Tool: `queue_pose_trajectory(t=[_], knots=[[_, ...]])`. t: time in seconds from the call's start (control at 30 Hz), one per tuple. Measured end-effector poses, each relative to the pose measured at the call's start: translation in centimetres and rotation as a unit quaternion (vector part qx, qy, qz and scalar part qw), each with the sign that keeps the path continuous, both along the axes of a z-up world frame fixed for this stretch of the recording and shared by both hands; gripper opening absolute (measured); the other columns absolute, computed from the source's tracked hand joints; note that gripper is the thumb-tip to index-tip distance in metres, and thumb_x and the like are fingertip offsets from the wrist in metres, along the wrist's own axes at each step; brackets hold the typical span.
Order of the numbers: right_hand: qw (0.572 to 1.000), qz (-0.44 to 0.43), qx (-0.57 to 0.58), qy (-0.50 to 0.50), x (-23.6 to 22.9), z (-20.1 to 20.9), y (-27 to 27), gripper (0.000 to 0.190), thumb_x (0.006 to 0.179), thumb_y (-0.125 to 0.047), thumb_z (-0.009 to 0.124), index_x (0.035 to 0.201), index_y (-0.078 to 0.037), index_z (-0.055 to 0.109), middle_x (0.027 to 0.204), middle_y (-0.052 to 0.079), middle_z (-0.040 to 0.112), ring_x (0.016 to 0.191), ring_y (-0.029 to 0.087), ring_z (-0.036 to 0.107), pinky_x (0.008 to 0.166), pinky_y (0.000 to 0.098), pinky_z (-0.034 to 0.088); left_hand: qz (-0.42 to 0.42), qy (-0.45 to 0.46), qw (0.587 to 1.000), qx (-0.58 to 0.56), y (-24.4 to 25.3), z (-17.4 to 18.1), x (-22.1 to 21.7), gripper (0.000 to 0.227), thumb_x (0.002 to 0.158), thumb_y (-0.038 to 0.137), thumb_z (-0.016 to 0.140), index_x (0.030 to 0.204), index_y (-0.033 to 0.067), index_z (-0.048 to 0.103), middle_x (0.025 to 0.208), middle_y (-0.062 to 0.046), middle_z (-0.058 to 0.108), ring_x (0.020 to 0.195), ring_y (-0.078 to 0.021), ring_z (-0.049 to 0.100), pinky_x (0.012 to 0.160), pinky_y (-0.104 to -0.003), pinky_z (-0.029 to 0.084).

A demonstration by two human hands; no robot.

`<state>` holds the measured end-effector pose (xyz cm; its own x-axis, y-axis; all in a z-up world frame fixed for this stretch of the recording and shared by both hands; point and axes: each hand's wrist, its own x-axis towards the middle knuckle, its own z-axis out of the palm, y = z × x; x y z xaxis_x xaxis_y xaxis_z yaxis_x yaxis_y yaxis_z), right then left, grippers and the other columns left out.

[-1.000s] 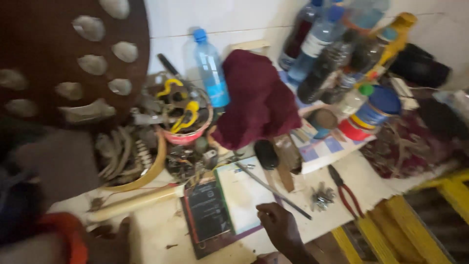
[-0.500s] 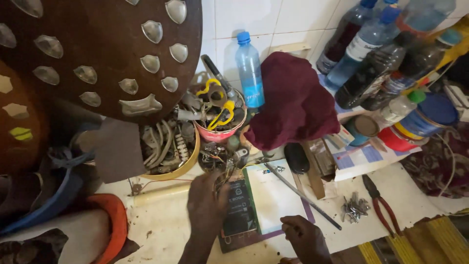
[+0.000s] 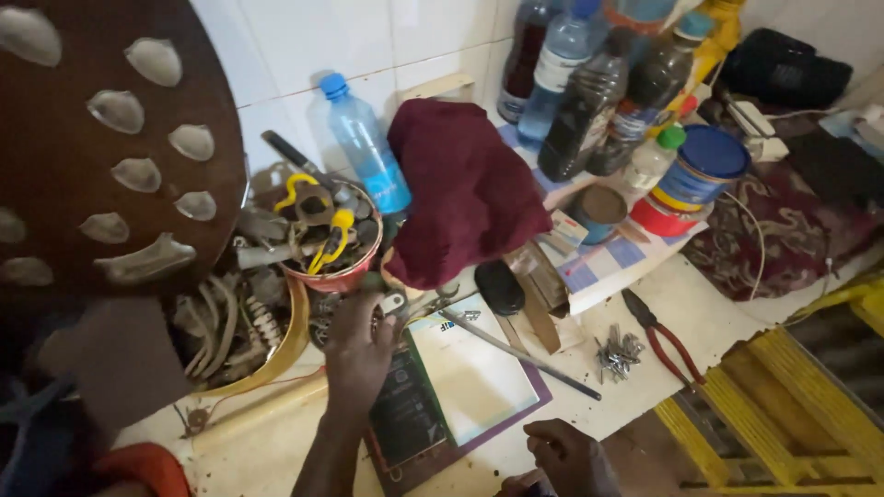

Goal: Cleaning a small metal component with a brush and inspecting it with a probe at a workbench.

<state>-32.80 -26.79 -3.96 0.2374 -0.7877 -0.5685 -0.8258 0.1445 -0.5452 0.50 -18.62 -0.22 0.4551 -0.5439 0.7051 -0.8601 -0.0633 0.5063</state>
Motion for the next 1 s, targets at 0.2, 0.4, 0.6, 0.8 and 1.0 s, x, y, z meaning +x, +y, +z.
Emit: queue_pose_trajectory(t=[0.2,0.4,0.6,0.8,1.0], knots=[[0.999,0.043,-0.01,-0.009,-0.2,-2.0,-1.1,0.032,0.091,-0.036,0.069,0.115,-0.029,0.089,0.111,-0.006,0.091,0.097,0.01,0.087,0.086,0.028,0.064,0.033,0.193,0.98,0.014,2.2,2.7,-0.3,0.04,0.097,0.017,0.07,0.136,0.0072,0.07,0.127,-0.012,0.067,0.113,-0.0253,0.07,0.097,-0.038,0.059],[0.993,0.045,-0.024,-0.11,3.5,2.7,-1.0,0.027,0.095,-0.026,0.074,0.116,-0.018,0.087,0.092,0.006,0.091,0.083,0.017,0.087,0.073,0.0322,0.064,0.149,0.263,0.952,-0.049,4.5,8.8,-4.5,0.034,0.09,0.011,0.077,0.124,0.0059,0.076,0.109,-0.008,0.073,0.098,-0.0207,0.069,0.082,-0.035,0.058],[0.965,-0.06,0.104,-0.232,5.4,10.3,-0.8,0.068,0.082,-0.033,0.078,0.147,-0.012,0.071,0.124,0.009,0.083,0.087,0.024,0.07,0.079,0.0394,0.066,0.193,0.551,0.812,-0.006,4.2,12.6,-10.9,0.048,0.082,0.015,0.078,0.13,0.0184,0.083,0.084,-0.002,0.076,0.066,-0.0143,0.058,0.056,-0.028,0.054],[0.887,-0.031,0.034,-0.46,2.0,9.0,-0.6,0.081,0.086,-0.055,0.064,0.147,-0.003,0.065,0.121,0.022,0.081,0.087,0.031,0.082,0.069,0.0422,0.069,0.083,0.756,0.649,-0.017,2.6,3.9,-14.8,0.043,0.085,0.002,0.072,0.127,0.0032,0.082,0.087,-0.019,0.081,0.071,-0.0367,0.08,0.059,-0.041,0.054],[0.911,-0.157,0.063,-0.377,-3.5,8.6,0.3,0.071,0.078,-0.036,0.081,0.137,0.001,0.073,0.099,0.02,0.085,0.075,0.029,0.078,0.076,0.0411,0.066,-0.042,0.76,0.648,0.034,0.6,0.5,-19.2,0.052,0.079,0.007,0.078,0.13,-0.0023,0.079,0.081,-0.019,0.073,0.065,-0.0369,0.078,0.071,-0.05,0.068]])
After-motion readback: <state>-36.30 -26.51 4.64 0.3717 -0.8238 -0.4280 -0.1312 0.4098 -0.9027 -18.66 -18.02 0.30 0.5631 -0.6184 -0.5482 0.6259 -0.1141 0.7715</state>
